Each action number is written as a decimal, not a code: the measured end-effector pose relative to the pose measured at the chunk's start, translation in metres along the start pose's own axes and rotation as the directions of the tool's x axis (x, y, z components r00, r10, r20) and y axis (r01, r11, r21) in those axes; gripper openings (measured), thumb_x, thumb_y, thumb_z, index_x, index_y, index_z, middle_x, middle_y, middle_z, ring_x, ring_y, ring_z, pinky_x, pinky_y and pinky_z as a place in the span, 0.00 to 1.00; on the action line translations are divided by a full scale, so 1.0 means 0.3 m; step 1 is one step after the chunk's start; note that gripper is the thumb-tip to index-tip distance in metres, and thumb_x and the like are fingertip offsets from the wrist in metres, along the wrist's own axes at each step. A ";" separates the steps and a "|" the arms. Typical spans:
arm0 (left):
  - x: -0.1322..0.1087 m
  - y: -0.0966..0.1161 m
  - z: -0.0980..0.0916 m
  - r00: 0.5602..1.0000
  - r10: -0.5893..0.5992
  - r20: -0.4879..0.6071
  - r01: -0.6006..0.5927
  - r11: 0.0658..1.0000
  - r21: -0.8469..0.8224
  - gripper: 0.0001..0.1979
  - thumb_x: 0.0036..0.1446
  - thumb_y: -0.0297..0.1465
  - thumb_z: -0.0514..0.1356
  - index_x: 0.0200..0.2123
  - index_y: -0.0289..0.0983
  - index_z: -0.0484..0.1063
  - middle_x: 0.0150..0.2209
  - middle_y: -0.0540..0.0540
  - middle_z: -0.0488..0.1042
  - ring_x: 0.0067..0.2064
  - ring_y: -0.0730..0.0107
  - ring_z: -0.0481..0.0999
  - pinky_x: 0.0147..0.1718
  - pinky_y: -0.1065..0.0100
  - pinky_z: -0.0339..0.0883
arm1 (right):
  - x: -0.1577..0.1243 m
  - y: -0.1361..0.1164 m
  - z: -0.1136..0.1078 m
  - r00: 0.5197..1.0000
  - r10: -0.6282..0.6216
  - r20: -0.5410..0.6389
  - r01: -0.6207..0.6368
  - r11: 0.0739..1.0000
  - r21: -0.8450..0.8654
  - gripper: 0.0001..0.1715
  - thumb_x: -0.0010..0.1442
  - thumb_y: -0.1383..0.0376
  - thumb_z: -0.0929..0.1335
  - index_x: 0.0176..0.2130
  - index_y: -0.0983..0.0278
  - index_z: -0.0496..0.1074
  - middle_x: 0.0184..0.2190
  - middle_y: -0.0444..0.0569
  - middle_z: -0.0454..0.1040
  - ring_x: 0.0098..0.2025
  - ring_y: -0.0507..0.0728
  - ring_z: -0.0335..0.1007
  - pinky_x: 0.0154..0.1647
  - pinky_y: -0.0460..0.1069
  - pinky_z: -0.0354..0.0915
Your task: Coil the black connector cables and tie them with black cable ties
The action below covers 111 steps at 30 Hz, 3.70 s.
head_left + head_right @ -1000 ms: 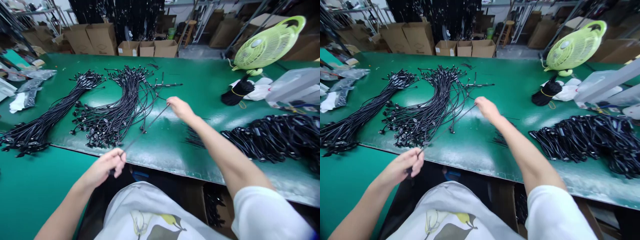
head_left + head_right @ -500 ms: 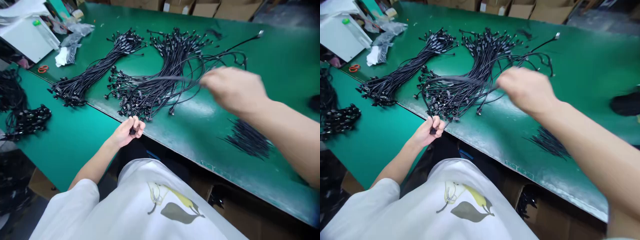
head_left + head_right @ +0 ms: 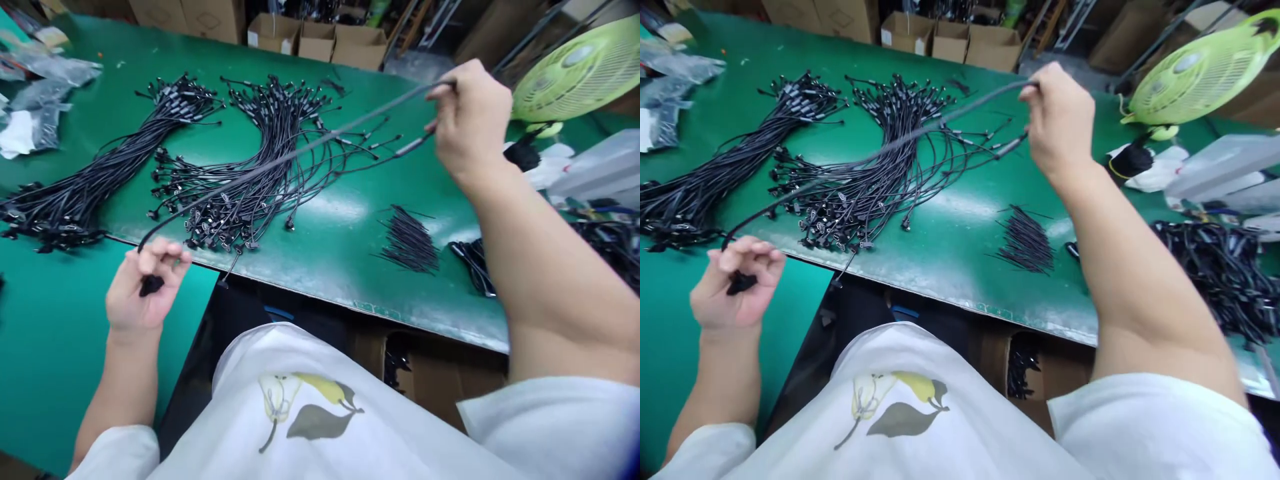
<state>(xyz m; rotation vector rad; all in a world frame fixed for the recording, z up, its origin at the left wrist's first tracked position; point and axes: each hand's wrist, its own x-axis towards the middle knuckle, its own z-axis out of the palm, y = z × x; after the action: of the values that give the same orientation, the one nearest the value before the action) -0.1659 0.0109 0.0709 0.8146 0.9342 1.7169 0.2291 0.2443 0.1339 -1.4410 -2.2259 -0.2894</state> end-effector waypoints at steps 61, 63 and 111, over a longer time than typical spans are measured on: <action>-0.199 -0.507 0.362 0.692 -0.565 0.450 0.147 0.719 0.679 0.30 0.53 0.58 0.55 0.35 0.35 0.73 0.43 0.39 0.72 0.49 0.56 0.68 0.49 0.59 0.61 | -0.635 -0.529 0.159 0.746 0.201 0.635 -0.355 -0.686 0.635 0.26 0.60 0.42 0.64 0.38 0.61 0.63 0.26 0.35 0.54 0.15 0.41 0.48 0.15 0.40 0.45; -0.206 -0.506 0.373 0.661 -0.627 0.413 0.325 0.735 0.595 0.30 0.50 0.58 0.58 0.34 0.35 0.72 0.38 0.40 0.72 0.43 0.60 0.69 0.46 0.60 0.64 | -0.616 -0.518 0.152 0.740 0.129 0.660 -0.364 -0.749 0.554 0.29 0.58 0.39 0.64 0.37 0.62 0.63 0.24 0.35 0.52 0.15 0.40 0.42 0.14 0.40 0.41; -0.199 -0.580 0.585 0.569 -0.801 0.185 0.705 0.591 0.393 0.16 0.57 0.43 0.62 0.36 0.34 0.70 0.20 0.57 0.54 0.22 0.80 0.53 0.23 0.75 0.51 | -0.930 0.391 0.192 0.914 0.403 0.045 -0.403 0.915 -0.014 0.16 0.68 0.63 0.60 0.41 0.64 0.75 0.41 0.54 0.73 0.40 0.59 0.64 0.41 0.54 0.59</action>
<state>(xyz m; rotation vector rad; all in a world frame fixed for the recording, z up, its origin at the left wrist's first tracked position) 0.0765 0.0310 -0.0025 0.6961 1.0772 0.6456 0.4137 0.0945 -0.0622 -1.8802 -1.8984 -0.1212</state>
